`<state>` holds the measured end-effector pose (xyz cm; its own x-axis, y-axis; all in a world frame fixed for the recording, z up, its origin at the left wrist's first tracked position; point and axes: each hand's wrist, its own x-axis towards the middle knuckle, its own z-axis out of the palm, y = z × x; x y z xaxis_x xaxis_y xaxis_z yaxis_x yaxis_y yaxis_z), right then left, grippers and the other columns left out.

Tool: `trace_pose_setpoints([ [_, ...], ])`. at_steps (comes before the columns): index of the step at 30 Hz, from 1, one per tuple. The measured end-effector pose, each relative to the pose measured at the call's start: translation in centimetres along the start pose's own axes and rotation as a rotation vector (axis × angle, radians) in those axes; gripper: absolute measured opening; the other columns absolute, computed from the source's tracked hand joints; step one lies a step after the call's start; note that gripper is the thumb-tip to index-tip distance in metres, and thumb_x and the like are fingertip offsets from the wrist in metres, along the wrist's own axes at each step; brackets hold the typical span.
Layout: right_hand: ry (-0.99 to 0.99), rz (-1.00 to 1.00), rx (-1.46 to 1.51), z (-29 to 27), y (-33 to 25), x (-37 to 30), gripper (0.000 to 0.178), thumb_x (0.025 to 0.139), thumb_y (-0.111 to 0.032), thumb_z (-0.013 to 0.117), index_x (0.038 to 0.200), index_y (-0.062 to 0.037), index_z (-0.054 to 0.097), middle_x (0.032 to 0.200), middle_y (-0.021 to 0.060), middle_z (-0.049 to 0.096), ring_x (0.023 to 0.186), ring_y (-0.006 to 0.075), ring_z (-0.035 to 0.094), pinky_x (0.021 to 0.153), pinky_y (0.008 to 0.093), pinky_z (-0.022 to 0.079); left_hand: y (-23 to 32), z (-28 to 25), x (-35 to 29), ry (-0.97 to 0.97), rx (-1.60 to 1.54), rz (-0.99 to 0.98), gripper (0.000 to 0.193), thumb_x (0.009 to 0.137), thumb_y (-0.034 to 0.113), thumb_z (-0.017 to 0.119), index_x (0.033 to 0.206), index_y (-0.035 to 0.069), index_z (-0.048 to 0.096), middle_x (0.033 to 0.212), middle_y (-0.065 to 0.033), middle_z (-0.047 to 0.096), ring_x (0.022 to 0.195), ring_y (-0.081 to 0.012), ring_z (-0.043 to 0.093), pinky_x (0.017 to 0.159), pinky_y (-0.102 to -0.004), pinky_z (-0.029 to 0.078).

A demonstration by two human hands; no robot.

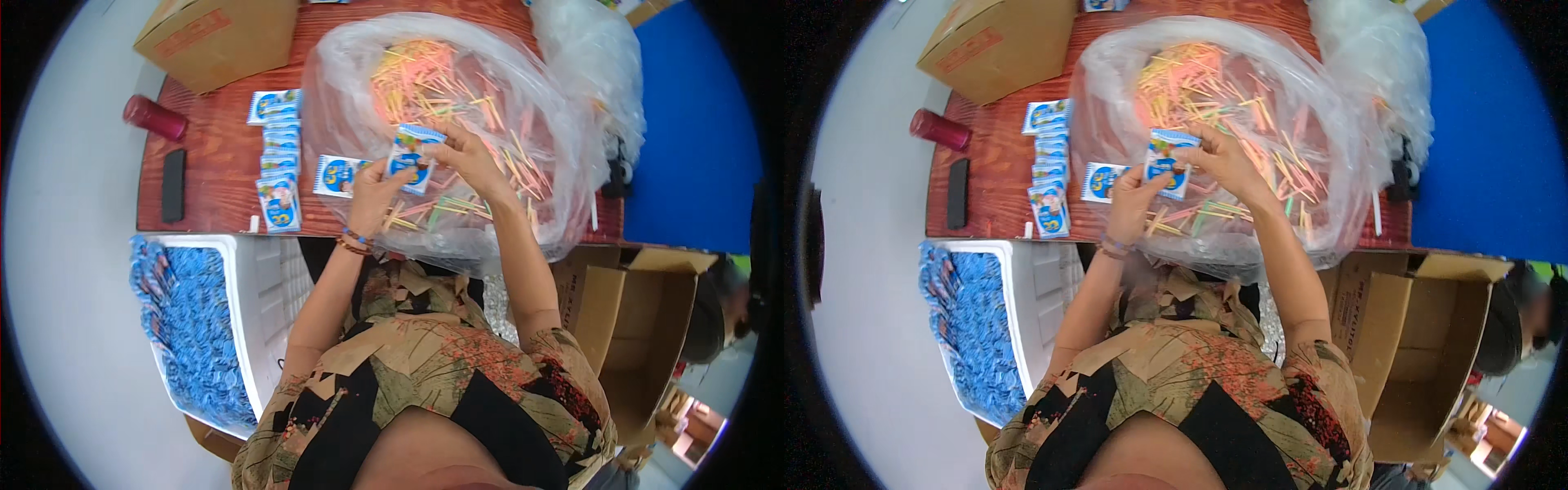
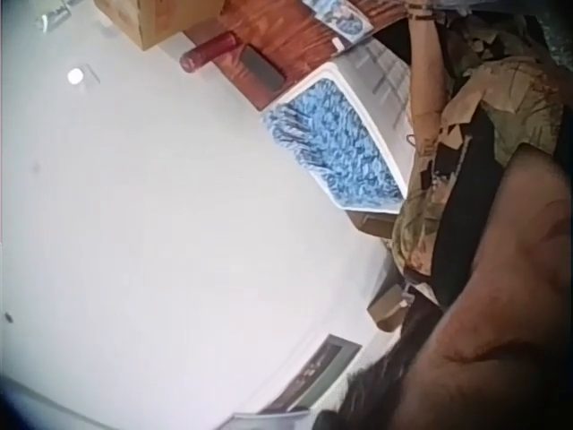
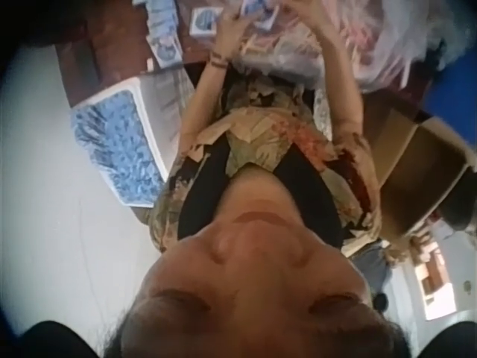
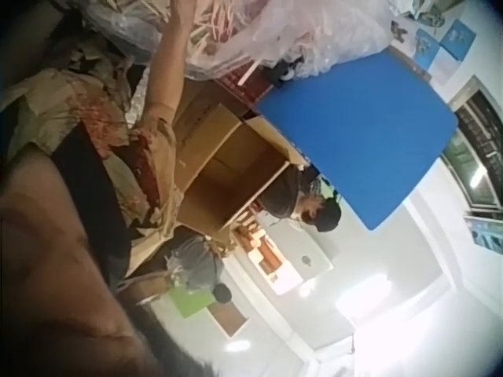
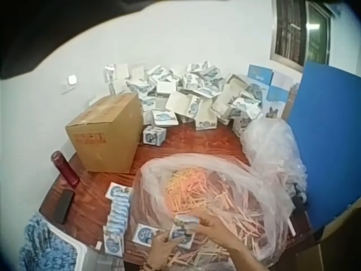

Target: Packaging small plastic sticks into blue packets and placing them into a crate.

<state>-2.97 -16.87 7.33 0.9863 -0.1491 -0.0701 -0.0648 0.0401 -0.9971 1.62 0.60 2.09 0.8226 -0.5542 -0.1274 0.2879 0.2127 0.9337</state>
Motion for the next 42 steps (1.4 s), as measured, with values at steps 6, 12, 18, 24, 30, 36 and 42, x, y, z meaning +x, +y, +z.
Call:
trace_pose_setpoints([
  [6, -0.066, -0.007, -0.127, 2.6, -1.2, 1.2, 0.020, 0.085, -0.016, 0.069, 0.099, -0.0012, 0.071, 0.080, 0.0013, 0.068, 0.071, 0.0055, 0.058, 0.063, 0.0237, 0.046, 0.5, -2.7, -0.9, 0.128, 0.057, 0.066, 0.021, 0.087, 0.008, 0.067, 0.105, -0.002, 0.067, 0.088, 0.0007, 0.067, 0.079, -0.0052, 0.060, 0.072, -0.0206, 0.048],
  [12, -0.259, -0.027, -0.179, 9.9, -1.2, 4.6, 0.019, 0.086, -0.020, 0.067, 0.095, -0.0036, 0.072, 0.078, 0.0016, 0.070, 0.067, 0.0035, 0.058, 0.057, 0.0197, 0.041, 2.3, -8.8, -6.4, 0.612, 0.534, 0.462, 0.068, 0.078, 0.017, 0.076, 0.133, -0.006, 0.043, 0.131, -0.0184, 0.049, 0.121, -0.0253, 0.047, 0.100, -0.0352, 0.038],
  [18, -0.243, -0.170, -0.412, 17.2, 4.8, 7.3, 0.028, 0.082, -0.029, 0.067, 0.093, -0.0026, 0.070, 0.078, 0.0162, 0.068, 0.068, 0.0269, 0.065, 0.062, 0.0381, 0.048, 2.9, -12.4, -7.4, 0.706, 1.186, 0.390, 0.110, 0.062, 0.035, 0.086, 0.142, -0.007, 0.023, 0.137, -0.0276, 0.038, 0.130, -0.0394, 0.035, 0.108, -0.0493, 0.028],
  [24, -0.311, -0.198, -0.713, 19.1, 1.2, 8.6, 0.030, 0.082, -0.033, 0.064, 0.094, -0.0062, 0.069, 0.093, 0.0200, 0.067, 0.088, 0.0344, 0.064, 0.074, 0.0445, 0.050, 2.7, -12.7, -5.0, 0.825, 1.432, 0.204, 0.102, 0.069, 0.035, 0.081, 0.143, -0.006, 0.024, 0.128, -0.0217, 0.046, 0.121, -0.0351, 0.045, 0.107, -0.0483, 0.029],
  [30, -0.028, -0.532, -1.184, 17.4, 0.9, 19.1, 0.042, 0.083, -0.044, 0.064, 0.101, -0.0055, 0.067, 0.101, 0.0150, 0.067, 0.099, 0.0338, 0.061, 0.084, 0.0400, 0.047, 2.3, -12.2, -4.1, 0.865, 1.391, 0.230, 0.094, 0.073, 0.032, 0.078, 0.141, -0.008, 0.027, 0.122, -0.0194, 0.050, 0.115, -0.0331, 0.049, 0.106, -0.0479, 0.031],
  [36, -0.370, -0.447, -1.259, 18.4, 0.7, 19.8, 0.050, 0.084, -0.050, 0.062, 0.101, -0.0034, 0.064, 0.094, 0.0171, 0.067, 0.092, 0.0344, 0.064, 0.078, 0.0440, 0.049, 2.5, -12.9, -4.5, 0.871, 1.315, 0.272, 0.087, 0.073, 0.032, 0.079, 0.138, -0.004, 0.032, 0.121, -0.0184, 0.050, 0.115, -0.0336, 0.049, 0.107, -0.0505, 0.030],
  [42, -0.398, -0.264, -0.784, 18.5, 2.1, 15.3, 0.034, 0.092, -0.030, 0.060, 0.110, -0.0012, 0.058, 0.092, 0.0177, 0.066, 0.080, 0.0334, 0.065, 0.067, 0.0371, 0.049, 2.2, -13.1, -4.4, 0.899, 1.198, 0.412, 0.085, 0.070, 0.035, 0.081, 0.133, -0.001, 0.037, 0.124, -0.0188, 0.049, 0.119, -0.0350, 0.047, 0.108, -0.0533, 0.027],
])
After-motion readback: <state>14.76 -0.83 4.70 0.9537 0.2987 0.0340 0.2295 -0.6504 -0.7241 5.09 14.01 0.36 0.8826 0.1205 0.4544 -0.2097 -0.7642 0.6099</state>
